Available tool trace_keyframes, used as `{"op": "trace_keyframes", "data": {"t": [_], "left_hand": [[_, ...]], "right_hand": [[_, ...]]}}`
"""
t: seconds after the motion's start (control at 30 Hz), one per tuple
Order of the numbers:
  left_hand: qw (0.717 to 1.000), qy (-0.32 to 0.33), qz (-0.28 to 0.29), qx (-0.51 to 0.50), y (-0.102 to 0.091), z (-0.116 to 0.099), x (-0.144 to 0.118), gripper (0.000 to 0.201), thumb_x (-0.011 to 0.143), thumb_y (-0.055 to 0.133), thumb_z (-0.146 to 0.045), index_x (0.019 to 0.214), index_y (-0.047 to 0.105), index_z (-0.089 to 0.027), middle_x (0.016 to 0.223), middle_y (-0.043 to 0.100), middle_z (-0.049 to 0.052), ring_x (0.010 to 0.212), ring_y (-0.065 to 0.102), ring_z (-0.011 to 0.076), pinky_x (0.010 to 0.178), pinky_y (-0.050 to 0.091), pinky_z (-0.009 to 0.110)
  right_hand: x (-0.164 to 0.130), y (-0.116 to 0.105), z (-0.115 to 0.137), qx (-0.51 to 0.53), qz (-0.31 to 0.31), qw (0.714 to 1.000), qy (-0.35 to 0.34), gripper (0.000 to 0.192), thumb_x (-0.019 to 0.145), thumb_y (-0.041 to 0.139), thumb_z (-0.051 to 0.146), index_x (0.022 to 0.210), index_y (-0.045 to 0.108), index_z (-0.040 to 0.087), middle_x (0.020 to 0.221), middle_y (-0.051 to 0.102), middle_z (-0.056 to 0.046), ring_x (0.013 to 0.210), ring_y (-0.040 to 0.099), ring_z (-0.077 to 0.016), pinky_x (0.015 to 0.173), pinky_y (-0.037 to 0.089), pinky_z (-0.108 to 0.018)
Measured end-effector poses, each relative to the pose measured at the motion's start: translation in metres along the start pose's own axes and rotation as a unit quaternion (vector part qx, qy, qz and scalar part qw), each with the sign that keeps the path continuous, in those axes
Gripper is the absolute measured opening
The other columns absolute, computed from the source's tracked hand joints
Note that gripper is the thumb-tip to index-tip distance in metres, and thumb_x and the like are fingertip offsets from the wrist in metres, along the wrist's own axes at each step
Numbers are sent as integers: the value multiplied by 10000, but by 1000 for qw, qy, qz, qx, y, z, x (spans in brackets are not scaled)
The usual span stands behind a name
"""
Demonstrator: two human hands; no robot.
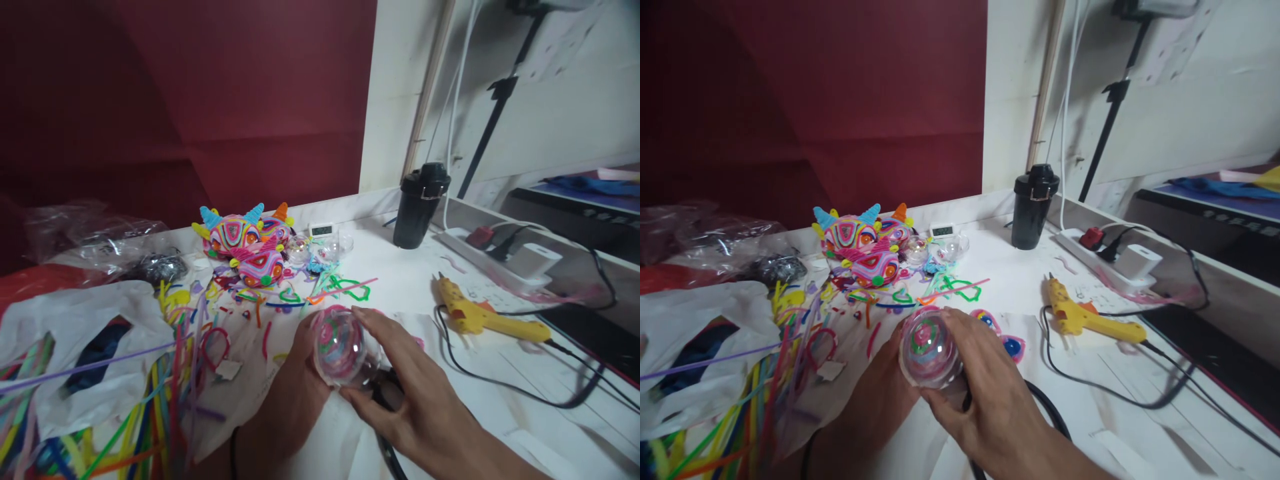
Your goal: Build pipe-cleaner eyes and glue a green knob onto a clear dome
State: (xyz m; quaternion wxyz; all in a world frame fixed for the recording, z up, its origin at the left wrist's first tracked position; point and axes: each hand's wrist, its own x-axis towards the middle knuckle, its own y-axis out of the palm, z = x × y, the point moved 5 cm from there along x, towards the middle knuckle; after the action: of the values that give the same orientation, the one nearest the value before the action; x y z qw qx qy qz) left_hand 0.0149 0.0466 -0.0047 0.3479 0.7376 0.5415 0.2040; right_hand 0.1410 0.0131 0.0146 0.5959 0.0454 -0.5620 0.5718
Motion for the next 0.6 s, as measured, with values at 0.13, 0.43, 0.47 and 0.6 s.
{"op": "trace_keyframes", "data": {"t": [0.13, 0.43, 0.47, 0.6], "left_hand": [[1000, 14, 5, -3, -2, -2, -2, 309, 854, 638, -378, 1100, 654, -192, 1228, 634, 87, 1292, 453, 294, 1116, 315, 461], [999, 22, 31, -33, -24, 5, 3, 393, 860, 606, -272, 1253, 590, -267, 1327, 585, 54, 1321, 424, 296, 1095, 342, 457], [999, 23, 36, -30, -24, 5, 3, 422, 838, 619, -259, 1258, 589, -276, 1333, 581, 48, 1333, 408, 306, 1100, 335, 459], [998, 21, 64, -20, -19, 3, -2, 524, 736, 679, -221, 1253, 606, -268, 1312, 599, 57, 1331, 399, 349, 1117, 301, 476]], "right_hand": [[1, 0, -1, -11, 20, 1000, 11, 581, 878, 594, 329, 1380, 385, 122, 1373, 475, -179, 1270, 474, -267, 976, 508, -418], [2, -9, 2, -31, -24, 999, 29, 607, 841, 615, 381, 1346, 407, 117, 1248, 596, -176, 1179, 559, -304, 898, 557, -451], [2, -9, 1, -42, -23, 998, 36, 606, 842, 605, 398, 1342, 409, 117, 1232, 610, -176, 1158, 577, -310, 871, 571, -457], [-1, -4, -1, -72, -16, 997, 36, 600, 856, 570, 435, 1331, 414, 103, 1222, 631, -180, 1130, 611, -295, 862, 586, -433]]}}
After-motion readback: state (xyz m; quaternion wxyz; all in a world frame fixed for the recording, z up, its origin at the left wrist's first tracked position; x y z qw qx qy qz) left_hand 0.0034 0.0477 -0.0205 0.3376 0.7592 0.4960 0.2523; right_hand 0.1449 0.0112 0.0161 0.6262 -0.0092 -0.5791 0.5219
